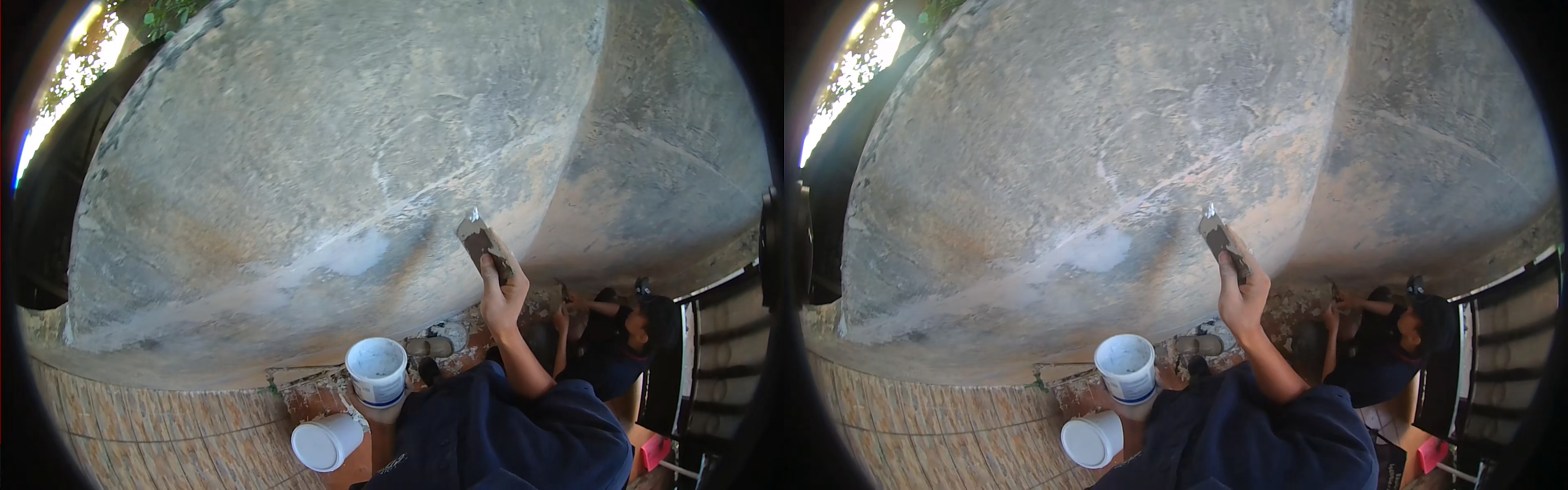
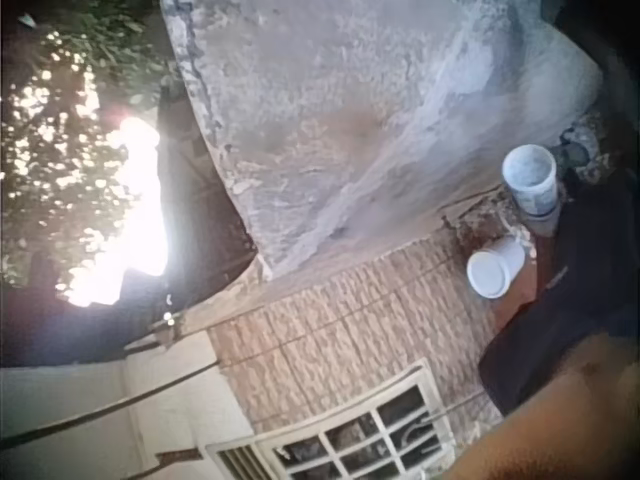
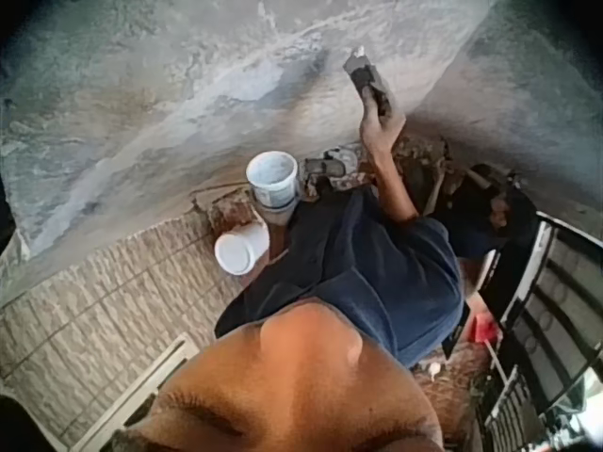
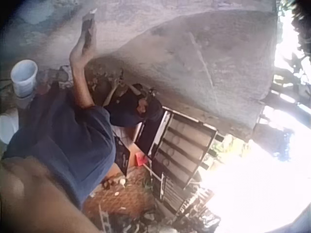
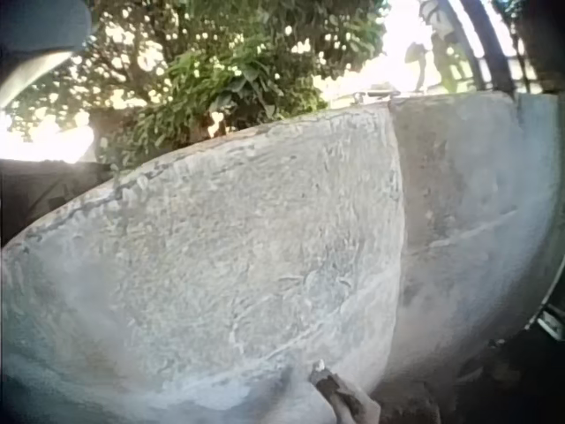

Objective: The person applies wall putty to a concrete wall using a scraper.

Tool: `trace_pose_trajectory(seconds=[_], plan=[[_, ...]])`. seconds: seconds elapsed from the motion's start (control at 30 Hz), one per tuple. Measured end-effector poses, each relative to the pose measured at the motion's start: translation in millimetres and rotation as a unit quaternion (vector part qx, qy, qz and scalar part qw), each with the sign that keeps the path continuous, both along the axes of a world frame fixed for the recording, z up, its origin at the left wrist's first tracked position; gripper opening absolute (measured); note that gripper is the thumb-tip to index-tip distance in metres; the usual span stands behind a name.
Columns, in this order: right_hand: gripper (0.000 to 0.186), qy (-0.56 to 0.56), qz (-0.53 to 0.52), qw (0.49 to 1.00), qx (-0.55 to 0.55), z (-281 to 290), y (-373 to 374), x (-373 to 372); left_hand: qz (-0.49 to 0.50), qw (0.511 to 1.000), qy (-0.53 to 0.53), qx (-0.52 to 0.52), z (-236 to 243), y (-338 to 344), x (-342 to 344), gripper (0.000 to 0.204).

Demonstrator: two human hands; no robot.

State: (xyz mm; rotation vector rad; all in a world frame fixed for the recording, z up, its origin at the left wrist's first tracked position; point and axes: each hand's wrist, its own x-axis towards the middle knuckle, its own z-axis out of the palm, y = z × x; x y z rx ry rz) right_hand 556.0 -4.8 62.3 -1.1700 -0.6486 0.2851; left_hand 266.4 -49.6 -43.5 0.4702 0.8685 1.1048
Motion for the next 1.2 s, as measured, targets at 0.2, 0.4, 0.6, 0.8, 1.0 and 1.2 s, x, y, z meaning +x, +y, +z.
trace_pose_trajectory(seconds=[0.2, 0.4, 0.6, 0.8, 1.0, 1.2], plan=[[0.034, 0.025, 0.037, 0.998, 0.051, 6, -6, -26, -0.088, 0.898, -0.416, 0.117, 113, 32, -10, 0.104], [0.039, 0.010, 0.057, 0.993, 0.102, 12, -12, -30, 0.311, 0.872, -0.166, 0.340, 244, 76, -33, 0.093], [0.037, 0.011, 0.035, 0.995, 0.092, 14, -24, -35, 0.558, 0.520, 0.200, 0.615, 399, 156, -11, 0.073], [0.033, -0.005, -0.024, 0.997, 0.067, 7, -34, -27, 0.588, 0.297, 0.323, 0.680, 479, 225, -7, 0.087], [0.030, 0.001, -0.038, 0.996, 0.076, -3, -41, -23, 0.615, 0.200, 0.417, 0.639, 462, 261, -18, 0.092], [0.030, -0.014, -0.026, 0.997, 0.067, -5, -43, -29, 0.604, 0.372, 0.400, 0.580, 439, 254, -35, 0.093]])
